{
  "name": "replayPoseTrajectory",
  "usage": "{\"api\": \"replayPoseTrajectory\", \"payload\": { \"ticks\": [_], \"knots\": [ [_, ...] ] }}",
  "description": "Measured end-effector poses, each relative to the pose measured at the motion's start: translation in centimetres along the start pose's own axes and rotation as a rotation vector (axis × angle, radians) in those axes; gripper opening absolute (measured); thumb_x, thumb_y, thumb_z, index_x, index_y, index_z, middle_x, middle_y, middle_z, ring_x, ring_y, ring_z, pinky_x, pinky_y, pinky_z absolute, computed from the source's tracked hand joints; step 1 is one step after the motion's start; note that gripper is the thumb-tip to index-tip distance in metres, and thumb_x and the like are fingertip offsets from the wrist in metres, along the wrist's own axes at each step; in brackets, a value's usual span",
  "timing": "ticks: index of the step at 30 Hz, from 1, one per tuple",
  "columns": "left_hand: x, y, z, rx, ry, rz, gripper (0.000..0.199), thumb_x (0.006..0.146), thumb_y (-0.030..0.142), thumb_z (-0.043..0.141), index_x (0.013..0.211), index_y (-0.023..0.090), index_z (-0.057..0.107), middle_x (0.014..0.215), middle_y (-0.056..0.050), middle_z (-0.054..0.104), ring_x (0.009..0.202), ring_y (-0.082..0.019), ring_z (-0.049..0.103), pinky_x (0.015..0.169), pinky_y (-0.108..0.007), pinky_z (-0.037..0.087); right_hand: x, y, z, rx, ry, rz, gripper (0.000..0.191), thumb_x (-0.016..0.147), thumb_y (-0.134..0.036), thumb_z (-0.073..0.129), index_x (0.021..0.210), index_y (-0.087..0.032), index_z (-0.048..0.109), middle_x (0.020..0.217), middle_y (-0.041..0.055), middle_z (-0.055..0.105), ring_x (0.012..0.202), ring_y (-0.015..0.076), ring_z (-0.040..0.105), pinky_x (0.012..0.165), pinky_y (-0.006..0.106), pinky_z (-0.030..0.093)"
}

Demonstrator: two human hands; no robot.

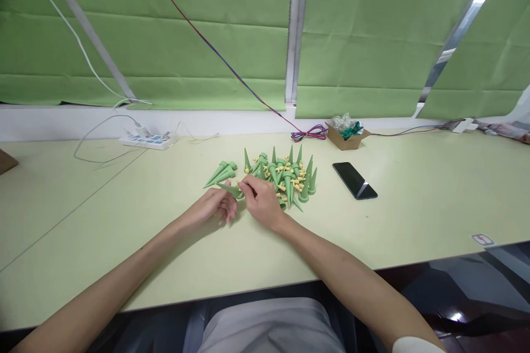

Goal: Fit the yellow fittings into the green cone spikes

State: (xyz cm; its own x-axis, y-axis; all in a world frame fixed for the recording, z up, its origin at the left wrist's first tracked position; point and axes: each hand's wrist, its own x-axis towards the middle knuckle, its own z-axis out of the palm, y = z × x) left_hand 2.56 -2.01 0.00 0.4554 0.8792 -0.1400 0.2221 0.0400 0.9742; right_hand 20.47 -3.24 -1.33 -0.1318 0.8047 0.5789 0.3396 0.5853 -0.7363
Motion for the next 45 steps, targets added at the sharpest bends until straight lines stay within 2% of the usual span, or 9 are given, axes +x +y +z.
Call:
{"api": "replayPoseTrajectory", "payload": {
  "ticks": [5,10,17,21,25,31,37,42,45],
  "knots": [
    [0.2,-0.6,0.0,-0.102,-0.05,-0.067,0.063,0.091,0.068,0.052,0.071,0.01,0.07,0.068,-0.013,0.069,0.05,-0.016,0.062,0.041,-0.024,0.043,-0.1,0.0,0.0,0.006,-0.013,-0.014,0.03,0.1,-0.034,0.046,0.073,-0.023,0.048,0.062,-0.003,0.043,0.056,0.0135,0.038,0.059,0.029,0.032],
    [0.2,-0.7,0.0,-0.123,-0.005,-0.036,0.057,0.09,0.065,0.057,0.078,0.011,0.07,0.074,-0.012,0.069,0.053,-0.016,0.063,0.042,-0.025,0.045,-0.1,0.2,0.0,-0.006,-0.009,0.002,0.028,0.099,-0.033,0.047,0.073,-0.023,0.047,0.062,-0.0032,0.043,0.055,0.0133,0.038,0.058,0.028,0.031],
    [-0.5,0.1,0.1,0.085,0.038,0.139,0.05,0.092,0.062,0.058,0.075,0.015,0.064,0.059,-0.003,0.059,0.052,-0.013,0.056,0.051,-0.026,0.044,0.0,0.2,0.0,0.011,0.012,-0.01,0.029,0.1,-0.031,0.047,0.072,-0.022,0.045,0.061,-0.0037,0.043,0.054,0.0126,0.036,0.057,0.028,0.031],
    [-0.7,0.3,0.2,0.223,0.125,0.258,0.04,0.088,0.051,0.066,0.069,0.017,0.056,0.059,0.001,0.055,0.053,-0.012,0.051,0.051,-0.025,0.039,0.0,0.2,0.0,0.008,0.017,0.0,0.029,0.099,-0.032,0.047,0.072,-0.022,0.044,0.06,-0.0043,0.04,0.054,0.0121,0.034,0.056,0.028,0.029],
    [-0.5,0.0,0.4,0.284,0.236,0.335,0.036,0.083,0.047,0.072,0.071,0.018,0.056,0.056,0.004,0.05,0.05,-0.01,0.046,0.049,-0.024,0.035,0.0,0.2,0.1,0.017,0.018,-0.002,0.031,0.099,-0.032,0.047,0.071,-0.022,0.042,0.059,-0.0049,0.037,0.053,0.0117,0.033,0.056,0.028,0.028],
    [0.1,-1.1,0.1,0.354,0.358,0.472,0.037,0.077,0.046,0.078,0.093,0.015,0.067,0.067,0.002,0.058,0.059,-0.014,0.054,0.056,-0.027,0.045,0.0,0.4,0.1,0.025,0.014,0.019,0.032,0.099,-0.033,0.047,0.069,-0.022,0.041,0.058,-0.0051,0.036,0.053,0.0117,0.033,0.055,0.028,0.028],
    [0.0,-0.8,0.3,0.403,0.367,0.467,0.039,0.082,0.049,0.074,0.1,0.015,0.068,0.073,0.0,0.061,0.061,-0.013,0.056,0.056,-0.027,0.046,0.0,0.6,0.1,0.023,0.031,0.016,0.031,0.099,-0.033,0.047,0.071,-0.022,0.042,0.058,-0.0055,0.037,0.053,0.0115,0.033,0.055,0.027,0.028],
    [-0.3,-0.3,0.6,0.405,0.297,0.411,0.04,0.091,0.052,0.061,0.109,0.016,0.064,0.066,0.002,0.057,0.054,-0.012,0.05,0.051,-0.024,0.042,-0.1,0.6,0.2,0.011,0.034,-0.008,0.03,0.1,-0.033,0.046,0.072,-0.022,0.044,0.059,-0.0055,0.037,0.053,0.0113,0.033,0.055,0.027,0.029],
    [-0.3,-0.3,0.5,0.384,0.297,0.429,0.039,0.096,0.054,0.053,0.104,0.016,0.063,0.062,0.003,0.055,0.052,-0.012,0.05,0.051,-0.024,0.04,-0.3,0.7,0.3,0.005,0.038,-0.026,0.03,0.1,-0.033,0.047,0.073,-0.022,0.044,0.059,-0.0056,0.037,0.052,0.0113,0.033,0.054,0.028,0.029]
  ]
}}
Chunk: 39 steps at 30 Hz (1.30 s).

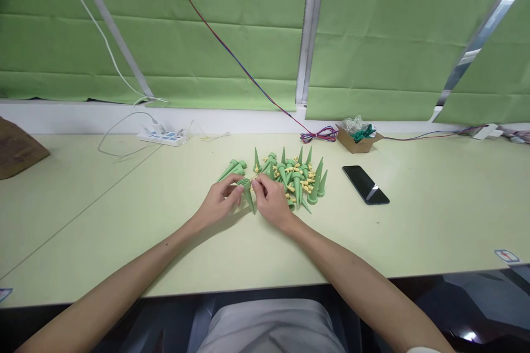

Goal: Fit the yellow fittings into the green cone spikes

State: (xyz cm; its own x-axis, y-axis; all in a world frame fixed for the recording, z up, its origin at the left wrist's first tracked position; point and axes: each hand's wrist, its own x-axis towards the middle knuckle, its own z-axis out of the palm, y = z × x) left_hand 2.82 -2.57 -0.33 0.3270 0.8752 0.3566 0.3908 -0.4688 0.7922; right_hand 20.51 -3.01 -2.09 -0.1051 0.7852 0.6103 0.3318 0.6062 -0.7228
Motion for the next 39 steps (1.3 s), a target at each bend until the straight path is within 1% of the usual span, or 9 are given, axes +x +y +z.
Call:
{"api": "replayPoseTrajectory", "payload": {
  "ticks": [2,6,8,10,14,19,26,34,39],
  "knots": [
    [0.04,-0.05,-0.16,-0.015,0.044,-0.006,0.042,0.099,0.056,0.047,0.093,0.017,0.062,0.062,0.002,0.056,0.052,-0.012,0.05,0.052,-0.025,0.041,-0.11,0.04,0.06,-0.004,0.012,-0.012,0.03,0.101,-0.032,0.047,0.073,-0.022,0.045,0.059,-0.0056,0.037,0.052,0.0114,0.034,0.053,0.028,0.029],
    [0.31,-0.17,-0.52,-0.064,0.089,-0.1,0.063,0.101,0.063,0.035,0.063,0.017,0.055,0.055,-0.001,0.053,0.049,-0.011,0.047,0.05,-0.025,0.038,-0.34,0.03,0.12,-0.023,0.044,-0.07,0.028,0.102,-0.031,0.045,0.075,-0.022,0.046,0.06,-0.0048,0.04,0.052,0.0115,0.036,0.053,0.027,0.031],
    [0.48,-0.2,-0.57,-0.104,0.03,-0.182,0.071,0.099,0.067,0.032,0.054,0.017,0.054,0.048,-0.002,0.05,0.045,-0.011,0.046,0.048,-0.025,0.036,-0.42,0.0,0.17,-0.037,0.063,-0.12,0.027,0.102,-0.029,0.045,0.076,-0.022,0.047,0.062,-0.004,0.043,0.053,0.0116,0.037,0.053,0.027,0.032],
    [0.59,-0.17,-0.48,-0.167,-0.075,-0.266,0.075,0.098,0.07,0.031,0.051,0.017,0.057,0.044,-0.003,0.051,0.042,-0.011,0.047,0.045,-0.025,0.034,-0.5,-0.01,0.26,-0.052,0.079,-0.168,0.026,0.102,-0.028,0.045,0.077,-0.022,0.048,0.063,-0.0032,0.045,0.053,0.0119,0.039,0.053,0.027,0.033],
    [0.57,-0.08,-0.03,-0.342,-0.242,-0.355,0.079,0.096,0.072,0.032,0.053,0.014,0.062,0.044,-0.008,0.057,0.039,-0.012,0.052,0.04,-0.024,0.03,-0.58,0.19,0.5,-0.069,0.092,-0.227,0.025,0.103,-0.026,0.043,0.079,-0.022,0.049,0.065,-0.0022,0.048,0.054,0.0121,0.04,0.054,0.027,0.034],
    [0.45,-0.4,0.17,-0.481,-0.25,-0.371,0.078,0.093,0.074,0.041,0.056,0.01,0.067,0.051,-0.012,0.064,0.038,-0.011,0.051,0.038,-0.022,0.029,-0.51,0.56,0.73,-0.078,0.099,-0.257,0.026,0.103,-0.026,0.043,0.078,-0.022,0.048,0.064,-0.0027,0.046,0.054,0.0123,0.04,0.055,0.027,0.034],
    [0.38,-0.65,-0.23,-0.603,-0.469,-0.433,0.091,0.092,0.081,0.025,0.05,0.012,0.066,0.048,-0.014,0.063,0.038,-0.011,0.049,0.04,-0.023,0.034,-0.32,0.45,0.73,-0.087,0.061,-0.202,0.031,0.104,-0.033,0.038,0.077,-0.022,0.047,0.064,-0.0018,0.047,0.056,0.0134,0.041,0.058,0.028,0.035],
    [0.43,-0.91,0.02,-0.705,-0.398,-0.479,0.08,0.092,0.076,0.039,0.069,0.009,0.074,0.069,-0.017,0.072,0.047,-0.013,0.058,0.042,-0.024,0.038,-0.32,0.46,0.43,-0.065,0.036,-0.208,0.029,0.103,-0.033,0.041,0.078,-0.022,0.051,0.066,-0.0005,0.051,0.058,0.0138,0.044,0.059,0.028,0.035],
    [0.37,-0.87,0.11,-0.766,-0.336,-0.461,0.064,0.093,0.069,0.049,0.076,0.011,0.073,0.072,-0.014,0.073,0.048,-0.012,0.057,0.044,-0.023,0.042,-0.3,0.53,0.39,-0.043,0.017,-0.218,0.026,0.102,-0.03,0.043,0.08,-0.022,0.052,0.068,0.0002,0.055,0.059,0.0141,0.046,0.06,0.028,0.035]
  ]
}}
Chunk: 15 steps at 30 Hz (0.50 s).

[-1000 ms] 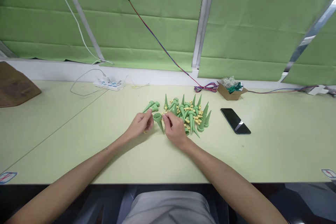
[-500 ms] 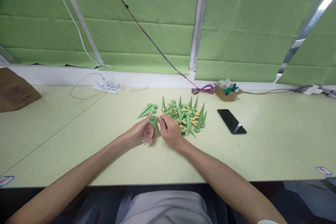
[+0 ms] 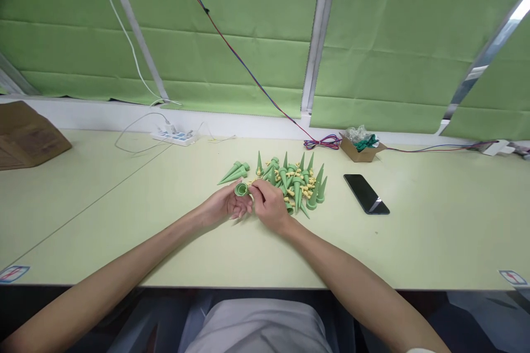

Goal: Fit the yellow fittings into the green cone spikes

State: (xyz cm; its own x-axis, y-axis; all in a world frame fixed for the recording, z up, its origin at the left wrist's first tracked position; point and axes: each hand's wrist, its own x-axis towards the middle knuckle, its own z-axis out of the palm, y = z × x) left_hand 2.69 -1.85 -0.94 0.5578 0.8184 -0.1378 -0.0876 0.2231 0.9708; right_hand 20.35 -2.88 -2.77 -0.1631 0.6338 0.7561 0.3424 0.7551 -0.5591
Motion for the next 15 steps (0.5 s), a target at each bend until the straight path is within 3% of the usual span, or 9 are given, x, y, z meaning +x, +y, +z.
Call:
{"api": "replayPoseTrajectory", "payload": {
  "ticks": [9,15],
  "knots": [
    [-0.22,0.05,-0.34,0.119,-0.002,0.16,0.05,0.092,0.061,0.059,0.078,0.013,0.069,0.064,-0.007,0.065,0.052,-0.013,0.057,0.046,-0.024,0.042,0.37,-0.01,-0.23,0.026,-0.05,0.043,0.03,0.102,-0.031,0.041,0.074,-0.022,0.048,0.063,-0.0011,0.053,0.056,0.0138,0.043,0.058,0.028,0.034],
    [-0.93,0.84,0.04,0.36,0.029,0.244,0.038,0.092,0.053,0.063,0.089,0.015,0.067,0.065,-0.003,0.061,0.055,-0.013,0.056,0.054,-0.026,0.046,0.61,0.27,-0.48,0.031,-0.084,0.11,0.031,0.102,-0.034,0.042,0.073,-0.022,0.046,0.061,-0.003,0.048,0.053,0.0126,0.038,0.056,0.027,0.032]
  ]
}}
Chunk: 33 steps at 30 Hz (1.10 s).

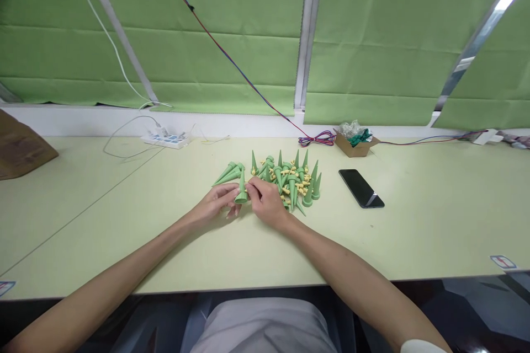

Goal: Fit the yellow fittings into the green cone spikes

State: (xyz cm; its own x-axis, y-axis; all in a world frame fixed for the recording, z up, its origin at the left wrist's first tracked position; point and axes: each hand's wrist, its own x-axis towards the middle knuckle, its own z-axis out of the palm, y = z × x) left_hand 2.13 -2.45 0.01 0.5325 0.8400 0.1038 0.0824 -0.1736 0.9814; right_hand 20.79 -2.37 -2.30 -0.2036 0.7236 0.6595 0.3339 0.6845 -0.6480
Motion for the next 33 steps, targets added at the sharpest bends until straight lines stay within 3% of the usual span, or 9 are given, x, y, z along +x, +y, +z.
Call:
{"api": "replayPoseTrajectory", "payload": {
  "ticks": [5,8,13,18,26,33],
  "knots": [
    [-0.2,0.4,0.4,0.178,0.025,0.058,0.036,0.091,0.05,0.064,0.101,0.016,0.068,0.068,-0.001,0.062,0.056,-0.013,0.055,0.055,-0.027,0.046,0.0,0.0,-0.1,-0.005,-0.007,0.04,0.032,0.101,-0.036,0.043,0.071,-0.022,0.044,0.059,-0.0042,0.042,0.052,0.0119,0.035,0.055,0.027,0.03],
    [-0.2,0.1,0.5,0.322,0.102,0.113,0.03,0.092,0.046,0.062,0.094,0.016,0.066,0.069,0.0,0.058,0.059,-0.013,0.055,0.055,-0.025,0.045,0.0,-0.1,-0.2,0.006,0.003,0.065,0.032,0.1,-0.035,0.045,0.07,-0.022,0.044,0.057,-0.0046,0.04,0.051,0.0117,0.033,0.054,0.027,0.029],
    [0.1,-0.7,0.2,0.572,0.213,0.339,0.029,0.093,0.041,0.061,0.075,0.017,0.06,0.081,-0.004,0.057,0.074,-0.015,0.055,0.058,-0.024,0.045,0.2,-0.3,-0.3,0.029,0.029,0.112,0.034,0.098,-0.037,0.047,0.068,-0.022,0.045,0.057,-0.0043,0.038,0.052,0.0119,0.033,0.053,0.027,0.027],
    [0.3,-1.0,0.2,0.603,0.242,0.382,0.023,0.095,0.038,0.059,0.085,0.018,0.066,0.103,-0.008,0.064,0.08,-0.016,0.059,0.06,-0.024,0.048,0.4,-0.2,-0.1,0.1,0.047,0.173,0.034,0.096,-0.039,0.05,0.067,-0.021,0.049,0.057,-0.004,0.038,0.053,0.0122,0.034,0.051,0.028,0.026],
    [0.4,-0.7,0.2,0.64,0.299,0.339,0.025,0.097,0.039,0.057,0.111,0.02,0.066,0.1,-0.005,0.061,0.068,-0.011,0.055,0.06,-0.024,0.049,0.6,0.0,-0.1,0.155,0.106,0.209,0.035,0.096,-0.043,0.05,0.069,-0.021,0.048,0.057,-0.0044,0.039,0.053,0.0114,0.036,0.052,0.026,0.029],
    [0.6,-1.1,-0.2,0.612,0.275,0.411,0.027,0.095,0.04,0.06,0.083,0.018,0.069,0.093,-0.006,0.059,0.075,-0.014,0.058,0.058,-0.024,0.048,0.7,0.0,0.0,0.198,0.072,0.251,0.036,0.094,-0.045,0.051,0.067,-0.021,0.048,0.056,-0.004,0.042,0.052,0.0109,0.038,0.05,0.025,0.029]
  ]
}}
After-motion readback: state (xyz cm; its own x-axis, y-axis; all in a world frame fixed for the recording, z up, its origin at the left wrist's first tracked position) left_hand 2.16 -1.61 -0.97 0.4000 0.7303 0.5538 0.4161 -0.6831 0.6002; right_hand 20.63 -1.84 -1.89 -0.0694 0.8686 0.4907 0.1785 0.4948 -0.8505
